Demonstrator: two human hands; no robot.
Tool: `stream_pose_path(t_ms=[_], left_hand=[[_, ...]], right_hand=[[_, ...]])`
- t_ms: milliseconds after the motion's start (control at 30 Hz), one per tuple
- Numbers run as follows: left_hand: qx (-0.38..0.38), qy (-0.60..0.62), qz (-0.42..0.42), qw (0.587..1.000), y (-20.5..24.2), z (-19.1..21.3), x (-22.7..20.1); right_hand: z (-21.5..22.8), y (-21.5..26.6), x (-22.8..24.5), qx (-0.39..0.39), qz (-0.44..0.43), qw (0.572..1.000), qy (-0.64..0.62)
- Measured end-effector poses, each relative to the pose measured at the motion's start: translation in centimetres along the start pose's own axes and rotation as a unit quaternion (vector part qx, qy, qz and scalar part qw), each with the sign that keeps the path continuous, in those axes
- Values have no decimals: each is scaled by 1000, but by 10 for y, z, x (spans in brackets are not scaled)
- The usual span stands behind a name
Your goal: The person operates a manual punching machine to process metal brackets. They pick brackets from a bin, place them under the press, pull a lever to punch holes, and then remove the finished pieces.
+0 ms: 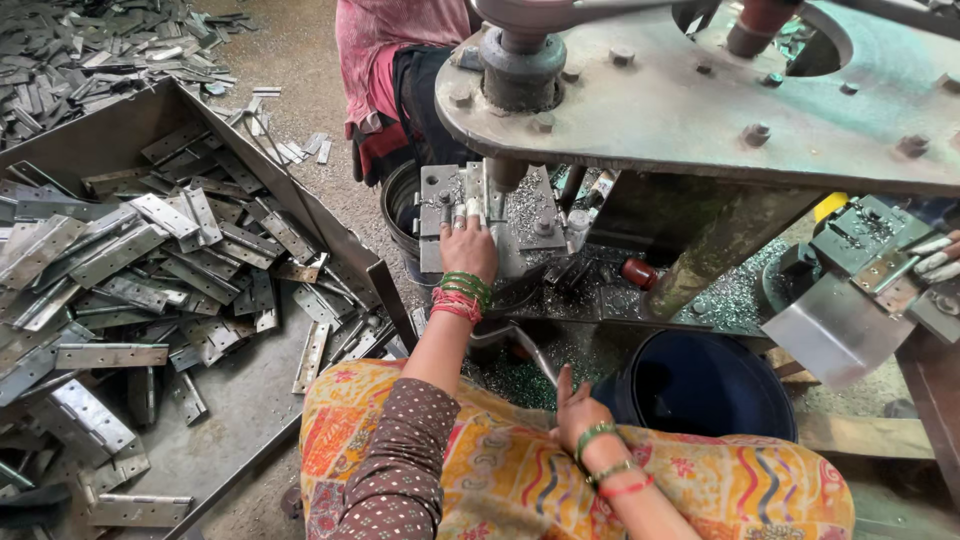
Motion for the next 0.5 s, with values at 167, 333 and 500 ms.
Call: stream_pose_path(t_ms=[167,333,500], left_hand=[[2,39,-17,999,8,-17,2],[-78,143,-75,984,44,33,25],[-188,62,48,979,134,52,149]], right_hand=[[-25,-4,-14,-81,-9,994,-71],[43,36,-12,-367,70,923,-93],[65,61,-7,-540,137,828,-63]])
Point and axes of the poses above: each hand's wrist, its own y-axis away from the middle knuckle, its own z-axis out of the back of the hand, x = y × z, the point moved 7 cm from there along -y, towards the middle knuckle, and after that the axes turned 2 degrees about x, right-handed, at the moved point
